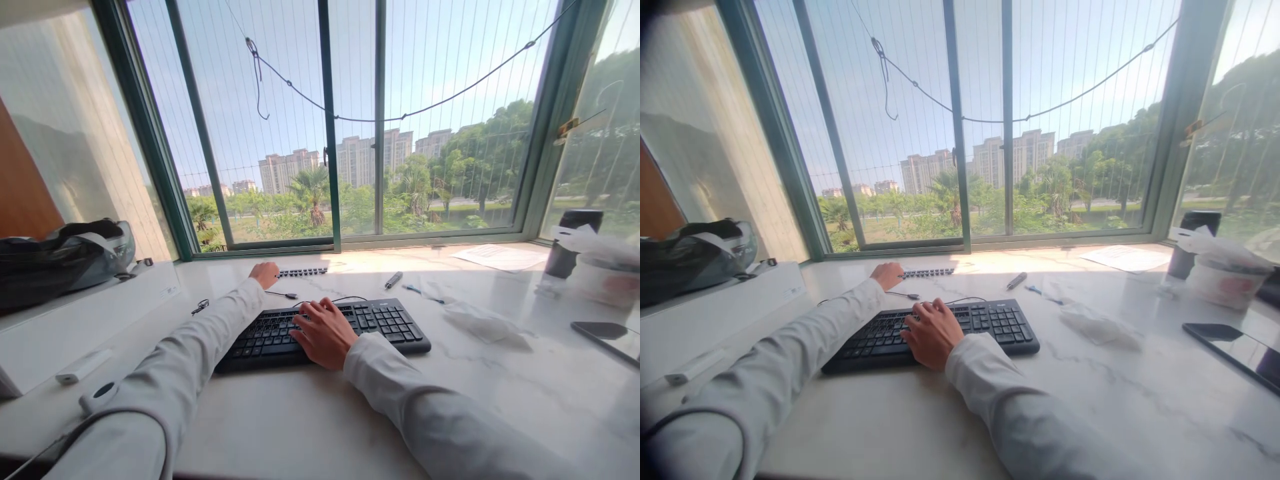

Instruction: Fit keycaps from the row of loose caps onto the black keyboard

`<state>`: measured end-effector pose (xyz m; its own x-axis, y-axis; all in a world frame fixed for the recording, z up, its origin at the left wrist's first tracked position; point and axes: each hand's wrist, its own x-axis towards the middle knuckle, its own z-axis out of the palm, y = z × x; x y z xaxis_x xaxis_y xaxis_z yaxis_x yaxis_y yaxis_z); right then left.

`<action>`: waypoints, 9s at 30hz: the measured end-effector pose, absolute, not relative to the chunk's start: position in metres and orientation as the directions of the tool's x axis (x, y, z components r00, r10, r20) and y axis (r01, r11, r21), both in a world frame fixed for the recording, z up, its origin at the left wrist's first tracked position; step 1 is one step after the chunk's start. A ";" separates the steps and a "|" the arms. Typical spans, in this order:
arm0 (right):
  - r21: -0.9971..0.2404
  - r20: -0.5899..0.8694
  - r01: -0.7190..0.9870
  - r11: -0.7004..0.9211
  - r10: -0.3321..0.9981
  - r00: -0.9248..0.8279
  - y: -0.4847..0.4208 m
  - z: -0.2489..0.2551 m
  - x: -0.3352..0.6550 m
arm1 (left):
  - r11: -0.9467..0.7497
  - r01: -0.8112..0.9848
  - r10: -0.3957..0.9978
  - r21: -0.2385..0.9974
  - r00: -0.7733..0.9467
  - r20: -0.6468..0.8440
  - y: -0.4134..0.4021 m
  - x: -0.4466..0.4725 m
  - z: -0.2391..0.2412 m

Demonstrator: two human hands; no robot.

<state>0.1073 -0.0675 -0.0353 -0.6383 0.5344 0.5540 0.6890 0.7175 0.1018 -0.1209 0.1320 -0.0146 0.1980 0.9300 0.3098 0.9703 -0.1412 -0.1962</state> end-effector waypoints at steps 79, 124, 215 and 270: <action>0.105 0.588 0.771 0.628 0.586 -0.557 -0.058 -0.038 0.104 | -0.722 0.568 0.641 0.395 0.764 0.071 0.004 -0.133 0.008; 0.121 0.557 0.743 0.659 0.574 -0.600 -0.061 -0.039 0.102 | -0.618 0.623 0.732 0.480 0.679 0.062 0.014 -0.137 -0.004; 0.311 0.485 0.672 0.672 0.495 -0.720 -0.062 -0.027 0.073 | -0.466 0.663 0.787 0.585 0.614 -0.069 0.024 -0.140 -0.014; 0.173 0.529 0.683 0.710 0.518 -0.672 -0.070 -0.036 0.063 | -0.210 0.757 0.967 0.619 0.253 0.019 0.037 -0.160 -0.016</action>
<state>0.0630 -0.0700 -0.0365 -0.6725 0.5177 0.5289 0.6826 0.7100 0.1729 -0.1598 0.0366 -0.0158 0.2532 0.9672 0.0187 0.7569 -0.2101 0.6188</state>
